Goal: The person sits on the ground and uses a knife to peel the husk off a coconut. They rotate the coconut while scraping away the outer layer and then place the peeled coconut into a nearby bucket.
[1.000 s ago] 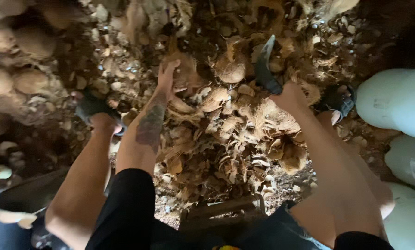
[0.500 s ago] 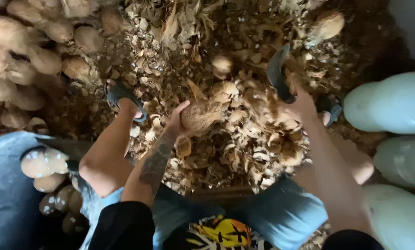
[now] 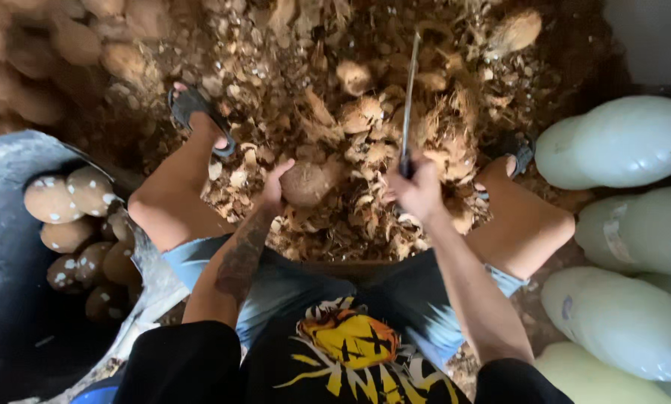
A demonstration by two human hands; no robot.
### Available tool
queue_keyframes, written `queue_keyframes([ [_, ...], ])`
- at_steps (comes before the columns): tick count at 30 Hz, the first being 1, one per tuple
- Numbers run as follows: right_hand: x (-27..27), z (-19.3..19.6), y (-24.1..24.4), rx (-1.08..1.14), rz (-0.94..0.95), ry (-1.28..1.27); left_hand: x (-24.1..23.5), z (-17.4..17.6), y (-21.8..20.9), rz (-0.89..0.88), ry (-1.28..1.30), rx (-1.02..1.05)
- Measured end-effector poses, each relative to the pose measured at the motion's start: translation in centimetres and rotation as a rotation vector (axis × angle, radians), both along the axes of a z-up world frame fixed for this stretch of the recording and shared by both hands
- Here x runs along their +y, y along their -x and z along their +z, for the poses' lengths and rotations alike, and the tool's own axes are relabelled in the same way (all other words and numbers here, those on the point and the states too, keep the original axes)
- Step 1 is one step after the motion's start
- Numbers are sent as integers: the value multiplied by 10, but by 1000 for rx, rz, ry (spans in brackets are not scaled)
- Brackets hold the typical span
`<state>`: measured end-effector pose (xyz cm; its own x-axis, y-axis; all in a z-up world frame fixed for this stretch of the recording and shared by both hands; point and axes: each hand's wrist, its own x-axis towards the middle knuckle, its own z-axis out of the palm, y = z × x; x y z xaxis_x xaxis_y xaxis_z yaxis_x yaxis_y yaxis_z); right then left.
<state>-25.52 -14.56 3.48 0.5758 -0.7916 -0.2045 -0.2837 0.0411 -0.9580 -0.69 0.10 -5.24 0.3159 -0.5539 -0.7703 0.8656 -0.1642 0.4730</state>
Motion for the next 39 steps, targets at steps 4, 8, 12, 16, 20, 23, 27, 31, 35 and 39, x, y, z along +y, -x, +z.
queue_keyframes([
  [4, 39, -53, -15, -583, 176, 234, 11, -35, -3, 26, 0, -67],
  [8, 77, -77, -24, 482, 319, 138, 2, -33, -11, 105, 123, 62],
  [12, 81, -106, -22, 568, 412, -122, 3, -22, -4, 106, 38, 38],
  [16, 89, -71, -20, 24, 112, -46, 9, -49, 1, 168, 27, -2],
  [20, 60, -64, -41, -281, -96, -47, -6, -41, 13, 126, 268, 208],
  [23, 51, -84, -37, -438, -103, -390, -5, 29, 28, -71, 246, 204],
  [27, 59, -93, -33, -447, -188, -464, -5, 43, 7, -409, 262, 29],
  [31, 67, -97, -44, -421, -298, -514, -15, 13, -4, -1393, 229, -753],
  [35, 69, -100, -46, -444, -359, -573, -19, 22, 11, -1423, 238, -819],
  [39, 59, -59, -54, -446, -309, -572, -30, 35, 8, -1344, 290, -730],
])
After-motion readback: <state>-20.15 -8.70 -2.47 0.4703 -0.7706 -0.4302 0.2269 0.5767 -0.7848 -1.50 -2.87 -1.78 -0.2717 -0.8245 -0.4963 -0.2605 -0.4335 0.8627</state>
